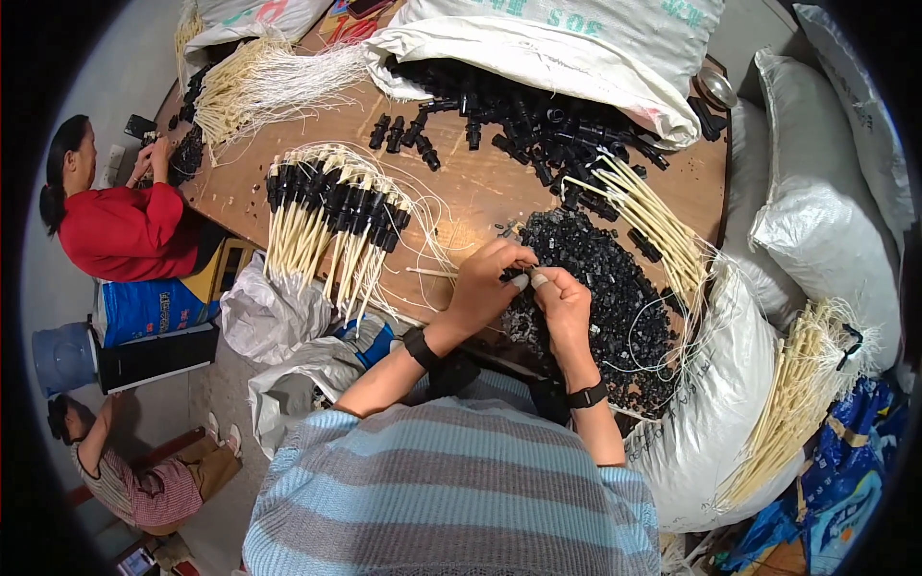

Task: Recorder is threading wires into connectors to assemble wire harnesses.

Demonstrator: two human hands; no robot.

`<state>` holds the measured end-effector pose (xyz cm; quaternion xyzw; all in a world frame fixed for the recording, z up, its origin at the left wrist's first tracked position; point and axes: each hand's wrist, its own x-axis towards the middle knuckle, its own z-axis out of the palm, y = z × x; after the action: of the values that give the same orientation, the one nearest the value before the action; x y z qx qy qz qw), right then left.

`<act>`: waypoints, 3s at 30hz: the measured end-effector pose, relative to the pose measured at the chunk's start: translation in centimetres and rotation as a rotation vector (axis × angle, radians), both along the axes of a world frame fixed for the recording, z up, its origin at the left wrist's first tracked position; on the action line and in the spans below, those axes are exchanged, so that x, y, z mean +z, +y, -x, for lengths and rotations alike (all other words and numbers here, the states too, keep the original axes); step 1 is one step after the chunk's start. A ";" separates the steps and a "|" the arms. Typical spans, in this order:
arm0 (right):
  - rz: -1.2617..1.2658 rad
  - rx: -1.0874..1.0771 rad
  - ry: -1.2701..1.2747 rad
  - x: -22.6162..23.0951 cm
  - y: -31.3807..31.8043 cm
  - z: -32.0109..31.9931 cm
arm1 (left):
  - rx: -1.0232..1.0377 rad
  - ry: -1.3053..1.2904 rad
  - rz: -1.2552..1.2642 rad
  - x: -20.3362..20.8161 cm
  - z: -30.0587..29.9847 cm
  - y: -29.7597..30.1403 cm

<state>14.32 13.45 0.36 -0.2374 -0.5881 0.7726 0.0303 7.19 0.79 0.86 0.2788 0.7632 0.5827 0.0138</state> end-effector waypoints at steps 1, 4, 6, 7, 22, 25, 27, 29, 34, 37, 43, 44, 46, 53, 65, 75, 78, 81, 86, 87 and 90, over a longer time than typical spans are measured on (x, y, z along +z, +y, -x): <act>-0.002 0.000 0.000 -0.1 -0.1 -0.1 | 0.069 -0.015 0.020 0.0 -0.1 0.1; -0.122 -0.031 0.035 -0.1 -0.1 -0.3 | -0.013 0.038 0.234 -1.5 0.5 -1.1; -0.384 0.052 0.029 -0.2 -0.1 -0.4 | -0.005 0.045 0.224 -1.3 0.2 -1.0; -0.384 0.053 0.027 -0.2 0.0 -0.5 | 0.000 0.054 0.214 -1.2 0.1 -0.9; 0.534 0.067 0.234 1.2 2.6 -1.8 | -0.355 0.095 0.276 0.2 0.6 -1.9; 0.009 0.077 0.074 1.7 2.6 -2.0 | -0.261 -0.019 0.301 0.7 0.9 -1.6; -0.787 0.243 0.280 1.6 2.6 -2.2 | -0.246 -0.009 0.361 0.5 1.0 -2.0; -1.190 0.303 0.398 2.1 2.4 -1.8 | -0.225 0.008 0.426 0.2 1.0 -2.3; -0.633 0.225 -0.029 2.9 1.8 -0.9 | -0.220 0.285 0.478 1.7 0.0 -1.6; -0.503 0.331 -0.096 2.4 1.8 -0.2 | -0.237 0.379 0.592 1.6 0.1 -2.4; -0.909 0.056 0.332 3.8 -1.1 0.7 | 0.033 0.431 0.370 1.8 2.5 -6.1; -0.967 0.009 0.376 3.4 0.1 0.8 | 0.154 0.567 0.328 2.6 3.9 -7.3; -0.986 -0.017 0.392 4.1 1.0 1.1 | 0.401 0.635 0.397 3.3 5.8 -10.6; -1.142 0.372 0.441 2.6 -0.9 0.3 | 0.605 0.546 0.491 2.8 7.6 -11.5; -1.032 0.034 -0.037 3.7 9.7 -2.3 | -0.046 0.402 0.524 -3.0 13.8 6.9; -1.581 -0.017 -0.127 1.5 17.6 -0.6 | -0.193 0.355 0.489 -3.3 12.5 0.4; -1.707 0.057 -0.310 -0.2 19.1 -0.1 | -0.137 0.358 0.579 -2.4 11.6 -0.1; -1.674 0.104 -0.333 0.1 18.9 0.0 | -0.095 0.371 0.570 -1.3 10.3 -0.6; -1.623 0.137 0.038 3.7 15.7 -0.5 | -0.182 -0.244 0.258 -0.2 7.4 -0.6; -1.620 0.128 0.050 4.3 14.6 -0.6 | -0.231 -0.424 0.308 0.3 7.1 -0.7; -1.389 0.200 0.104 5.7 11.4 -1.2 | -0.281 -0.399 0.172 -1.2 6.3 -1.1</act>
<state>15.54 24.81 6.07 -0.0706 -0.9622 0.2278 0.1316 0.94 -0.32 -0.31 0.2598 0.7458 0.5516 0.2685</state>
